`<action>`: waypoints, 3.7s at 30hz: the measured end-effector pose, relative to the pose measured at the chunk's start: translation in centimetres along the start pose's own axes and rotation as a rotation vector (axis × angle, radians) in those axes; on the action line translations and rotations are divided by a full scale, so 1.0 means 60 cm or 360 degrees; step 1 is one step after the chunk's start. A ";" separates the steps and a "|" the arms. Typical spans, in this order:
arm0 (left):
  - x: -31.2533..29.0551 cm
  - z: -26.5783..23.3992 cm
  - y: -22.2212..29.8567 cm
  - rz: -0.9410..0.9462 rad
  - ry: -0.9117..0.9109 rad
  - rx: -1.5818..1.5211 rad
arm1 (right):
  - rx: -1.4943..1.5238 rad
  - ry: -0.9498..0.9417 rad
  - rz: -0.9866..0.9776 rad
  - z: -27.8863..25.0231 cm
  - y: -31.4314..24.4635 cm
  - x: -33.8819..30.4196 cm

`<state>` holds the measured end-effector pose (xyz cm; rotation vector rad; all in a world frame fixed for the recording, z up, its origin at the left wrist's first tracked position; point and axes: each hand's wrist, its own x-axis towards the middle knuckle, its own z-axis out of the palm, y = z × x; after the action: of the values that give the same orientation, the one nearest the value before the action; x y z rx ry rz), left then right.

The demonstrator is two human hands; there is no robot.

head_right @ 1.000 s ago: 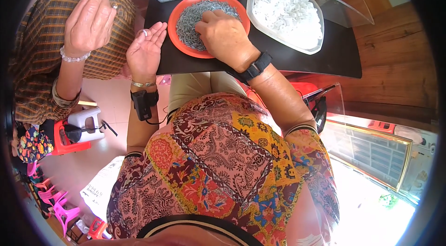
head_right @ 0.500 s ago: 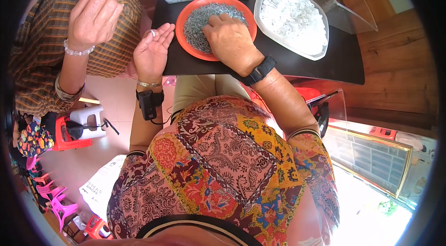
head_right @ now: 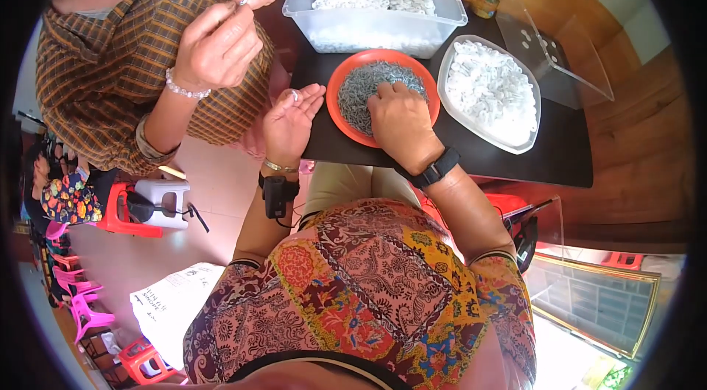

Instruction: Assemble small plastic components by hand at a workbench.

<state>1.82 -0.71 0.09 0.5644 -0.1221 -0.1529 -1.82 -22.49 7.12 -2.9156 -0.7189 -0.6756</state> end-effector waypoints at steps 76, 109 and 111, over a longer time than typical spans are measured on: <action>0.052 0.166 0.005 -0.0143 0.0020 0.0980 | 0.2452 -0.0009 0.0872 -0.031 0.091 0.043; -0.047 0.031 0.033 -0.0027 0.0248 0.0932 | 0.2234 0.0072 0.0698 -0.013 0.027 -0.159; -0.048 0.030 0.035 -0.0029 0.0230 0.0933 | 0.2249 0.0069 0.0669 -0.009 0.031 -0.162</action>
<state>-1.04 0.60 2.51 1.1583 -0.0185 -0.0917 -8.92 -28.40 3.53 -1.6179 -0.2965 -0.0553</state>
